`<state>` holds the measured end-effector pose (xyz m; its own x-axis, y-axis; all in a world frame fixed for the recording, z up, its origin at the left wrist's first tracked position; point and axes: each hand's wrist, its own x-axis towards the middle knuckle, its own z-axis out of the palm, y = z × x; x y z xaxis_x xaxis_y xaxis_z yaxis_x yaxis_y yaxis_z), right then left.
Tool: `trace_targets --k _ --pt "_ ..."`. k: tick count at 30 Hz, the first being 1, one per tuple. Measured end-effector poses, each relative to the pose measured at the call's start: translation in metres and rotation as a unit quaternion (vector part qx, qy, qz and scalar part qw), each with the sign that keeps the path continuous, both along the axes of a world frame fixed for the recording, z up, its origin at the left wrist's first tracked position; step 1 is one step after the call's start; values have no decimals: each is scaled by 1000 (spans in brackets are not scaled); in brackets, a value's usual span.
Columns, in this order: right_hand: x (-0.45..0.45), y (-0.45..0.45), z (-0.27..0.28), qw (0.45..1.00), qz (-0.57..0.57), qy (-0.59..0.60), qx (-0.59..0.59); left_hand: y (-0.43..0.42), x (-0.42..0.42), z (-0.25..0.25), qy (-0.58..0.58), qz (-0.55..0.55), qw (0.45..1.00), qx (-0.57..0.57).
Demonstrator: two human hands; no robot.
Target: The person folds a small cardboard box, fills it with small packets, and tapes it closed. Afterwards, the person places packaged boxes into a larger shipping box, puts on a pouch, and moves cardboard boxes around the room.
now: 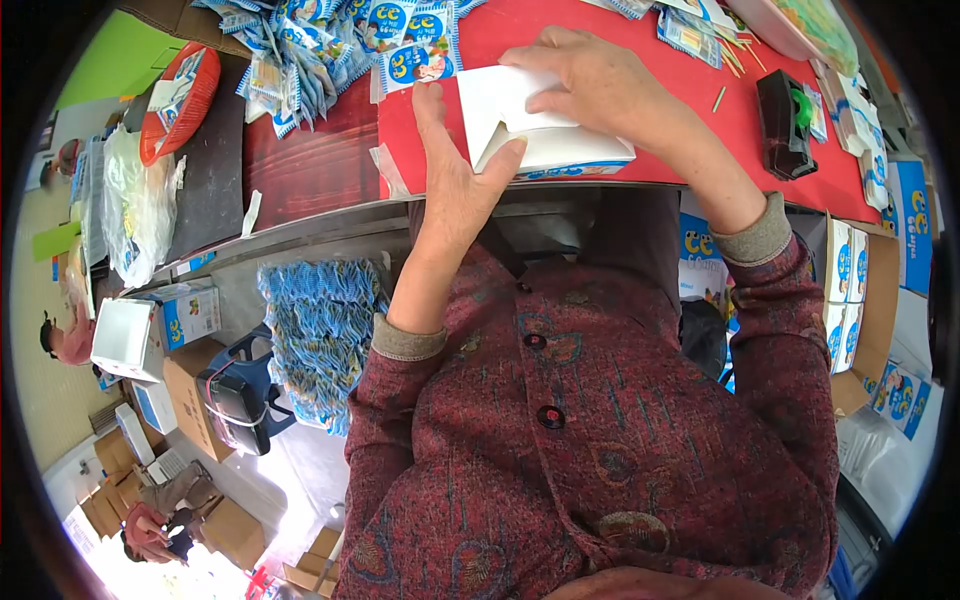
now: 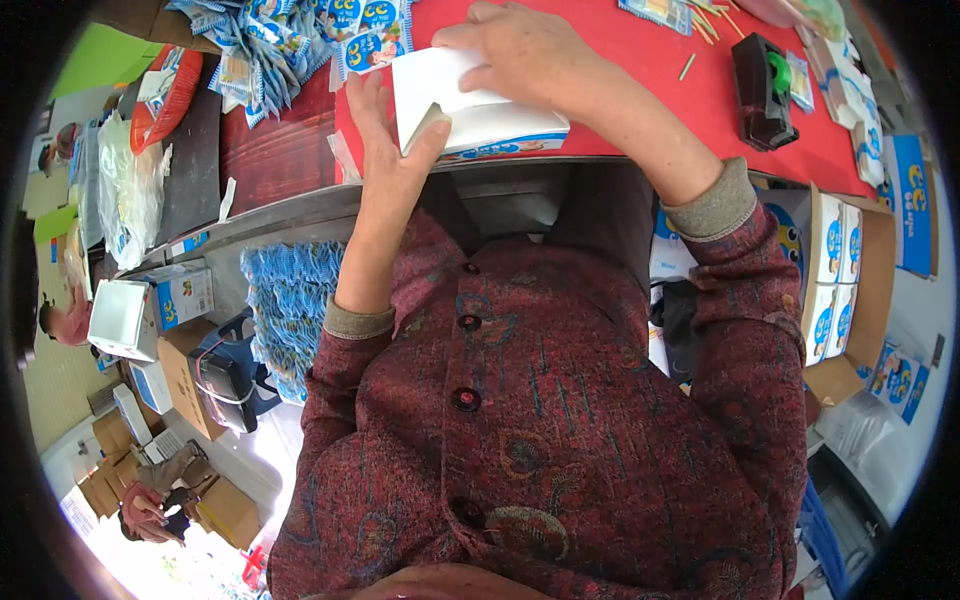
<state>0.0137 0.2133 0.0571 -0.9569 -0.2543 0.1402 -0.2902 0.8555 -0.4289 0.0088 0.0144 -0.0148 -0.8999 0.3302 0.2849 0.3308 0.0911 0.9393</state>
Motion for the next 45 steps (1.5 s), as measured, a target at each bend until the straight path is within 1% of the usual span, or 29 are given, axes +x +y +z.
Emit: trace_targets --k 2,3,5,6,8,9,11,12,14,15,17,18,19,20,22,25,26,28,29,30,31,34,35,36,37,39,41,44,45 --pt "2 -2 -7 997 -9 72 39 0 0 1 1 -6 1000 -11" --pt "1 1 -7 997 -9 72 39 0 0 0 2 -5 1000 -11" --pt "-1 14 -8 997 16 14 -78 -2 0 -2 -21 -6 1000 -9" --pt "0 19 -9 997 17 14 -78 -3 1 -3 -21 -5 1000 -9" --pt "1 29 -13 965 -51 -84 -245 -8 0 -4 -15 -3 999 -32" --pt "4 32 -12 965 -50 -83 -244 -11 1 4 -15 -3 999 -32" --pt "14 36 -12 967 -115 -134 -184 -20 6 25 -41 -35 979 -198" --pt "20 36 -13 967 -114 -136 -184 -21 8 24 -43 -34 979 -198" --pt "34 34 -15 963 -81 -38 -255 -24 11 26 -84 -32 984 -156" --pt "43 31 -10 963 -73 -39 -255 -25 12 29 -97 -28 985 -141" --pt "65 22 5 950 -129 -63 -276 -26 19 47 -217 -98 971 2" --pt "73 17 6 941 -115 -56 -312 -28 19 50 -247 -123 961 22" --pt "82 14 6 931 -100 -50 -348 -29 19 48 -242 -114 963 23" --pt "92 12 9 939 -76 -43 -332 -29 20 41 -281 -114 951 58" --pt "104 6 10 973 -18 42 -228 -28 22 32 -354 -107 920 127" --pt "114 4 12 972 25 46 -229 -33 21 37 -355 -155 909 156" --pt "116 6 12 972 51 47 -226 -36 20 34 -349 -149 911 159" --pt "115 7 9 963 61 46 -257 -41 18 29 -426 -170 854 244" --pt "114 8 9 954 85 36 -285 -44 19 28 -421 -192 849 254" --pt "111 7 10 943 109 24 -312 -46 23 29 -415 -177 857 249" --pt "103 4 13 946 147 42 -287 -48 27 31 -410 -164 863 244" --pt "81 -5 20 932 191 13 -308 -67 33 24 -331 -125 900 254" --pt "73 -11 21 920 163 19 -356 -77 33 18 -283 -95 916 269" --pt "65 -17 21 905 134 24 -403 -87 33 17 -269 -77 906 317" --pt "43 -22 11 871 125 55 -472 -98 34 19 -254 -60 894 364" --pt "2 -36 15 838 15 8 -545 -131 33 21 -223 10 894 388" --pt "-40 -59 11 872 -14 -23 -488 -155 33 20 -166 102 896 399" --pt "-114 -103 -30 931 -32 1 -363 -184 27 7 -80 249 879 399" --pt "-136 -117 -32 959 -53 15 -279 -193 24 5 -66 278 881 377"
